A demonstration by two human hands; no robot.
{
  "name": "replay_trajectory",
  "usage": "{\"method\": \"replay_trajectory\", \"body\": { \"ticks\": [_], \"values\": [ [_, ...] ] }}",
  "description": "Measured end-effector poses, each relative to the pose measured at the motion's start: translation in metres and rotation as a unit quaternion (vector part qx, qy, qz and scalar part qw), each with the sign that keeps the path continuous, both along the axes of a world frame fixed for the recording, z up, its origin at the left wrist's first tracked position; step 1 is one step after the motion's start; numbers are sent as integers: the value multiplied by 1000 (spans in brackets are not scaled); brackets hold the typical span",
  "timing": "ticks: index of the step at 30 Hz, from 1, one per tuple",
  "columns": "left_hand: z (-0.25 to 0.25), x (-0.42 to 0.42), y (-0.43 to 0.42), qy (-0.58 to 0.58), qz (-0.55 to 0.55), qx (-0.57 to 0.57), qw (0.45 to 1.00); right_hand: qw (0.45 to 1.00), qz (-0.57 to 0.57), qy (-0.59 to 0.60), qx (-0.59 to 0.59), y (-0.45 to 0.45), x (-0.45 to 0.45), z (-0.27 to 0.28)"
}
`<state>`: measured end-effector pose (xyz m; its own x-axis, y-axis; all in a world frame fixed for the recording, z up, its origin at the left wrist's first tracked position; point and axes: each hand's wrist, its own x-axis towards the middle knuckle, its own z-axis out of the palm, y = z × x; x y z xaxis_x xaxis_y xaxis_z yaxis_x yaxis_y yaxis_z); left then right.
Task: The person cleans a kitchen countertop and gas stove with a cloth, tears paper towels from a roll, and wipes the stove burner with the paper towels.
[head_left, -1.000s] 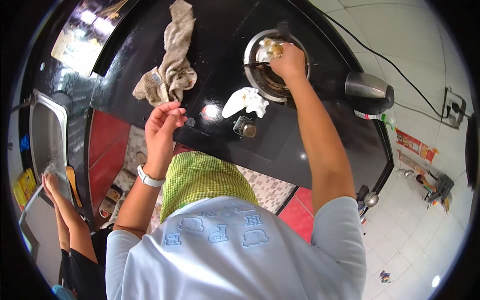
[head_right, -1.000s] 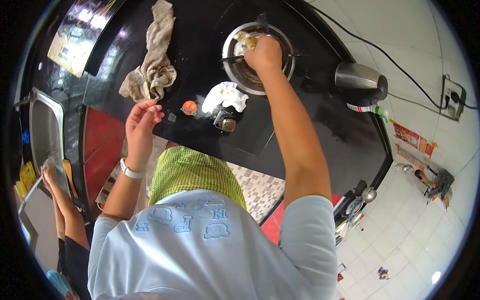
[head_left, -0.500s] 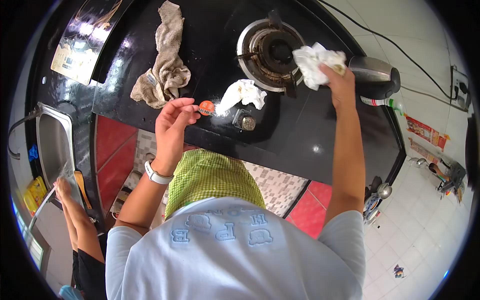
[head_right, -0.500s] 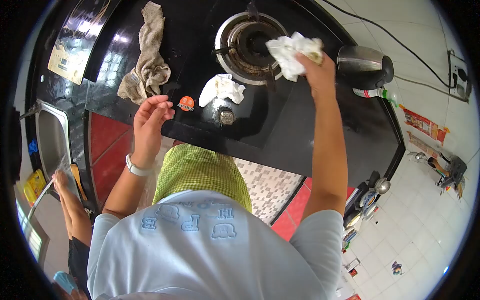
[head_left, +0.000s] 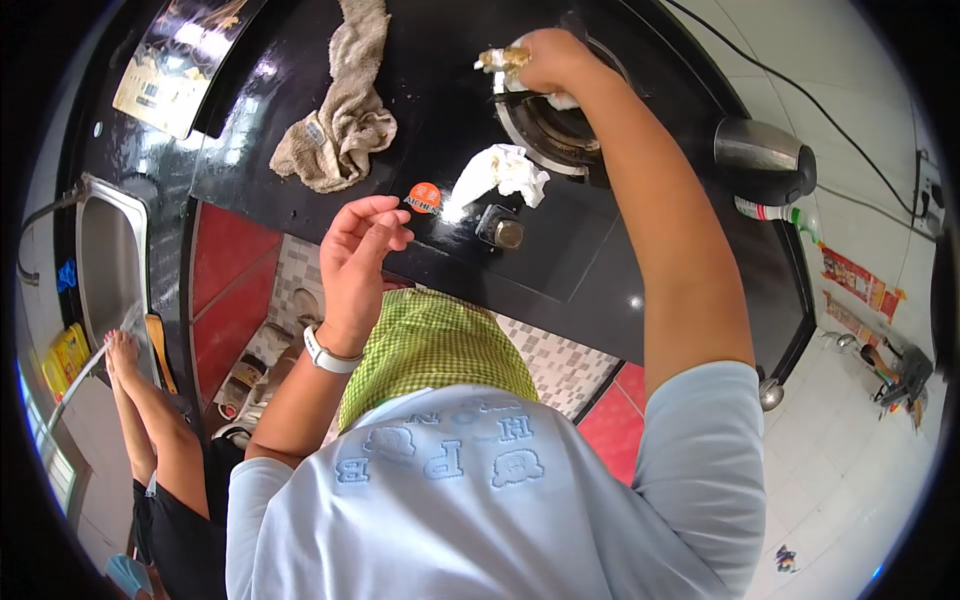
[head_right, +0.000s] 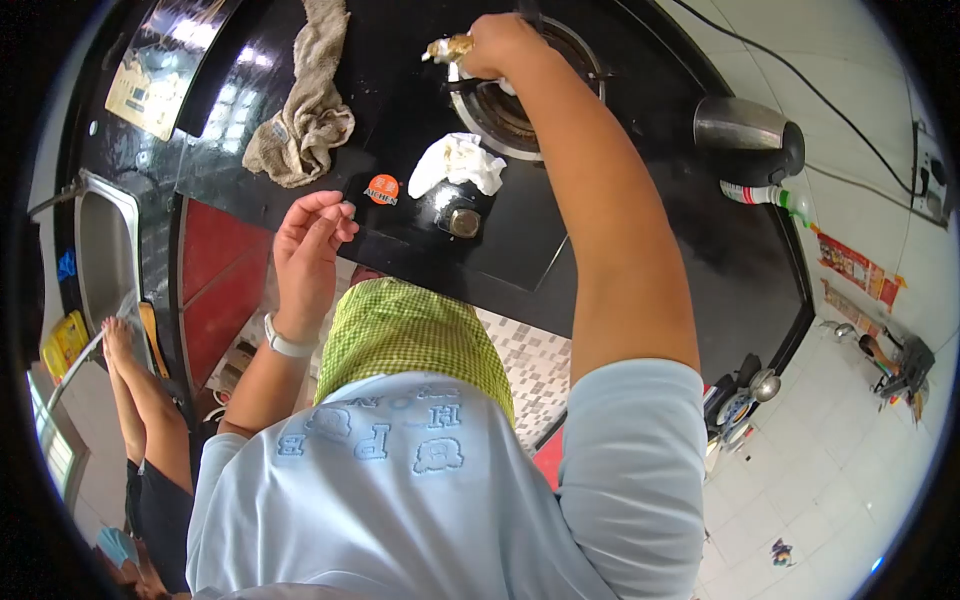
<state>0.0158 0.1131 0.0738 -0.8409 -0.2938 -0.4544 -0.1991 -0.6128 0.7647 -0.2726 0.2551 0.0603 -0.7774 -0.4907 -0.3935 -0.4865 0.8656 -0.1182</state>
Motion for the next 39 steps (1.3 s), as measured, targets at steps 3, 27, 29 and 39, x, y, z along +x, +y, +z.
{"method": "replay_trajectory", "body": {
  "ticks": [3,27,29,39],
  "values": [
    [-3,8,-11,-25,24,-2,999,984,-35,-160,73,-14,-6,-1],
    [-24,-12,-62,8,-7,-12,1000,999,0,21,47,-9,-15,17],
    [-26,-10,-69,-6,-4,-28,1000,995,46,29,85,-18,-12,3],
    [-31,2,-104,4,14,-64,998,985,35,76,152,-22,-31,-13]
  ]
}}
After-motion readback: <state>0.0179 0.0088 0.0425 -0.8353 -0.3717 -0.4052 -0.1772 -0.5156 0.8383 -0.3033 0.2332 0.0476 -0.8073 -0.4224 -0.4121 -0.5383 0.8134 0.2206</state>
